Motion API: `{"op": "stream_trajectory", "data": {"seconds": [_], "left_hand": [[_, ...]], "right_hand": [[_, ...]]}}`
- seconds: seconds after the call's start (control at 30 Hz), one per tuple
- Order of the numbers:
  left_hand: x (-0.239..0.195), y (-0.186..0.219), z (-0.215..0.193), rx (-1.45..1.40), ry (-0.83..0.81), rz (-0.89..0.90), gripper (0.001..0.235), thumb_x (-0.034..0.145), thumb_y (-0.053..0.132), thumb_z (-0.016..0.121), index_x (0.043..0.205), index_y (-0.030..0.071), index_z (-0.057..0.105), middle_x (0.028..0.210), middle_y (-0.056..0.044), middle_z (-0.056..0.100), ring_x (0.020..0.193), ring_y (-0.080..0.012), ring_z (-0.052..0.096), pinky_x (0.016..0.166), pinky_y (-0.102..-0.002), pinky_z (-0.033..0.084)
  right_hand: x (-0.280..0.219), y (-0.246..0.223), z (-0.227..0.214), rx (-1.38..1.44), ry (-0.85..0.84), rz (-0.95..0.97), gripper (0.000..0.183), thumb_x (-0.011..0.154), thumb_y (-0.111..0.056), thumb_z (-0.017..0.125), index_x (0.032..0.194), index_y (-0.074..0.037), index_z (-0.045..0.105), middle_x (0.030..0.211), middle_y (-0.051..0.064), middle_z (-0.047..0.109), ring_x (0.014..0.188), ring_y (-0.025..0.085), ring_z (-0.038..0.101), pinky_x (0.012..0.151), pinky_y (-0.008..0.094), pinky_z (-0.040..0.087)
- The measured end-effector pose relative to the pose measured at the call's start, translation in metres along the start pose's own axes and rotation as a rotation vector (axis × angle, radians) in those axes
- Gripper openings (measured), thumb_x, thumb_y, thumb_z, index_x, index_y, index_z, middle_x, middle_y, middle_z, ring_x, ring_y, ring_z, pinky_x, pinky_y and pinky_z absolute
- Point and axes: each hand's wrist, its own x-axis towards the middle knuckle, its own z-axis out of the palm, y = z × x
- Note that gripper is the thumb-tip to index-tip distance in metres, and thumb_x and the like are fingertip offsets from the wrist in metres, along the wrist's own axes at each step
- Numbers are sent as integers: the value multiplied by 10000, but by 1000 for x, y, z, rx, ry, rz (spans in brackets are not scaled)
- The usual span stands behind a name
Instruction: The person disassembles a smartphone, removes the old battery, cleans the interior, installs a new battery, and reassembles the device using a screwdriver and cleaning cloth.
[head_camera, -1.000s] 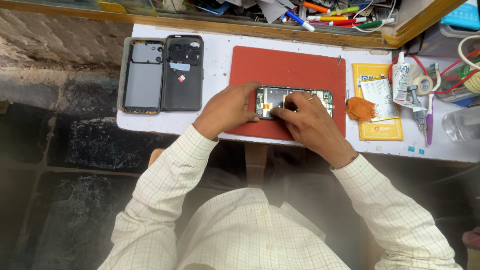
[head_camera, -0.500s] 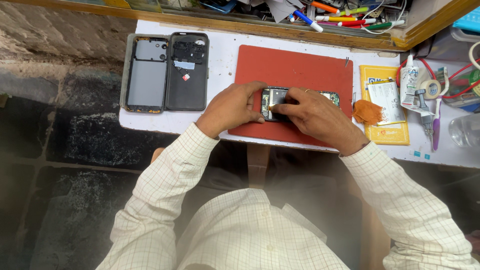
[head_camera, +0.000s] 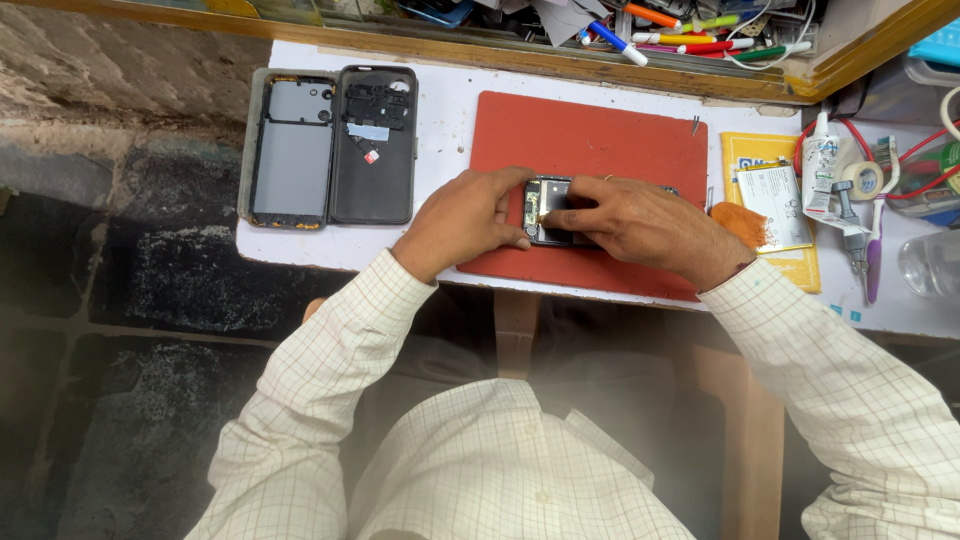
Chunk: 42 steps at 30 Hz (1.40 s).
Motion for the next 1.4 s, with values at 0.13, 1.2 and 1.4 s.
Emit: {"op": "stream_trajectory", "data": {"seconds": [0.13,1.2,1.4], "left_hand": [[-14,-8,12,141,260,397,527,744,235,859,1236,151,689,919,-67,694,849,-285,661,719,-418,523],[-13,-11,8,491,140,607,227,864,266,767,979,71,742,878,-52,664,835,-256,620,737,-412,516],[-4,-6,9,551,167,737,198,920,180,682,772,48,681,806,-84,674,823,-263,638,782,-412,538]], "right_hand": [[0,2,0,-17,6,-57,450,858,-23,654,1252,-230,719,987,64,594,886,274,645,690,418,546],[-4,-5,2,-35,27,-24,372,873,-44,665,1218,-166,736,965,100,582,869,290,632,732,417,530],[-5,-8,0,-10,64,-56,389,825,-27,666,1193,-132,740,979,102,590,893,304,639,736,426,531]]}}
